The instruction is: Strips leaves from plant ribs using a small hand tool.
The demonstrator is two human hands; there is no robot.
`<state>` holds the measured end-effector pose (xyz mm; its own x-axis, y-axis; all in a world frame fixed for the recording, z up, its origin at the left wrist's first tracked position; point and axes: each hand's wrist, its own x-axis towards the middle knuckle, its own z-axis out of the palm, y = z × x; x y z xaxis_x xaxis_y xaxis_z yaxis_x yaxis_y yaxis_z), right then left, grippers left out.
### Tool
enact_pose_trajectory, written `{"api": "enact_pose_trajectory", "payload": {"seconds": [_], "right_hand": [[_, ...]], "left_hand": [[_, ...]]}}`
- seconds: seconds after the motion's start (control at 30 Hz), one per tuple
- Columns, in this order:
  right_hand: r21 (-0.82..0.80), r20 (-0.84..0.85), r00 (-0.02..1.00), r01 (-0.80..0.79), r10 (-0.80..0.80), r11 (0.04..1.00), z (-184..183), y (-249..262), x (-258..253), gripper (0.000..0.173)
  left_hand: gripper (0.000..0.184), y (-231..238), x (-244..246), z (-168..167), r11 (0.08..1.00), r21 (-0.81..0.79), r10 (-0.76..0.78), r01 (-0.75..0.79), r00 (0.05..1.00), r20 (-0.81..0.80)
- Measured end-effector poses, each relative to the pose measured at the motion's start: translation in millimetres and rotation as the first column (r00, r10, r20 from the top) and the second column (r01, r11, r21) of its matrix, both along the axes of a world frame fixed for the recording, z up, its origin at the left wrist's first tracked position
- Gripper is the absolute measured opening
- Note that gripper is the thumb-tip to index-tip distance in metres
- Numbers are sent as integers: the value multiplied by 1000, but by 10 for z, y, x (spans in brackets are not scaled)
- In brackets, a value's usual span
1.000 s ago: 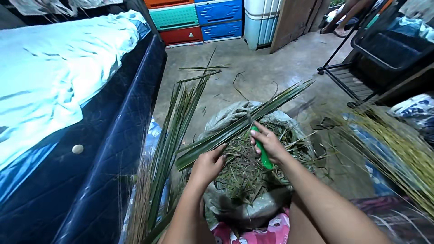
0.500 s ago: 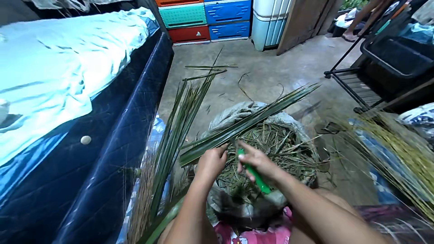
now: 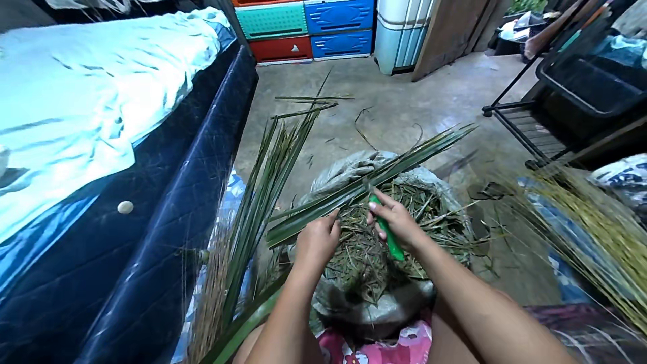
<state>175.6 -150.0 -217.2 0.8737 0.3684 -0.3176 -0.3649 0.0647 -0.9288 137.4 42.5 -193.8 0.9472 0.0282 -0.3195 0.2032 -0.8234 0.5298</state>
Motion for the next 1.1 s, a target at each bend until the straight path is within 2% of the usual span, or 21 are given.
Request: {"api": "enact_pose_trajectory", "payload": {"seconds": [0.13,0.2,0.27,0.43,0.53,0.6,0.7,0.8,0.9,1.0,1.1], "right_hand": [[93,-70,960,-264,271,960,-13,138,-269,67],[136,-108,949,-281,296,950,-58,246,-404,67],[128,-109,964,-228,243,965,-80,291,-434,67],[-136,16,1000,-21,24,991,-66,227,-228,58],[-109,3,998,68,-68,992,-77,65,-4,57],[-29,-41,998,-51,50,998,-35,7,-7,60],[86,-112,953,-272,281,958,-2,107,-234,67],[176,-153,945,-260,288,949,-75,223,-395,67],[39,-86,980,-177,179,984,-65,257,-366,67],[-144,-22,993,-115,113,983,-61,236,-250,65],[-208,32,999,11,-5,978,-73,153,-84,59]], "left_hand": [[41,-40,12,19,999,31,29,-29,999,-14],[39,-79,7,43,997,58,50,-49,999,-11],[39,-97,5,37,996,68,53,-53,999,-1],[43,-109,22,-29,998,67,11,-10,1000,-13],[43,-108,23,-56,998,49,26,-26,1000,5],[43,-101,30,-71,999,40,26,-27,1000,15],[40,-111,21,-46,999,40,34,-35,999,27],[40,-129,3,-20,997,58,47,-48,998,32],[38,-129,-12,-51,998,45,36,-40,996,77],[41,-142,-7,-41,999,37,12,-12,1000,10],[41,-143,-14,-62,1000,26,-1,0,1000,17]]}}
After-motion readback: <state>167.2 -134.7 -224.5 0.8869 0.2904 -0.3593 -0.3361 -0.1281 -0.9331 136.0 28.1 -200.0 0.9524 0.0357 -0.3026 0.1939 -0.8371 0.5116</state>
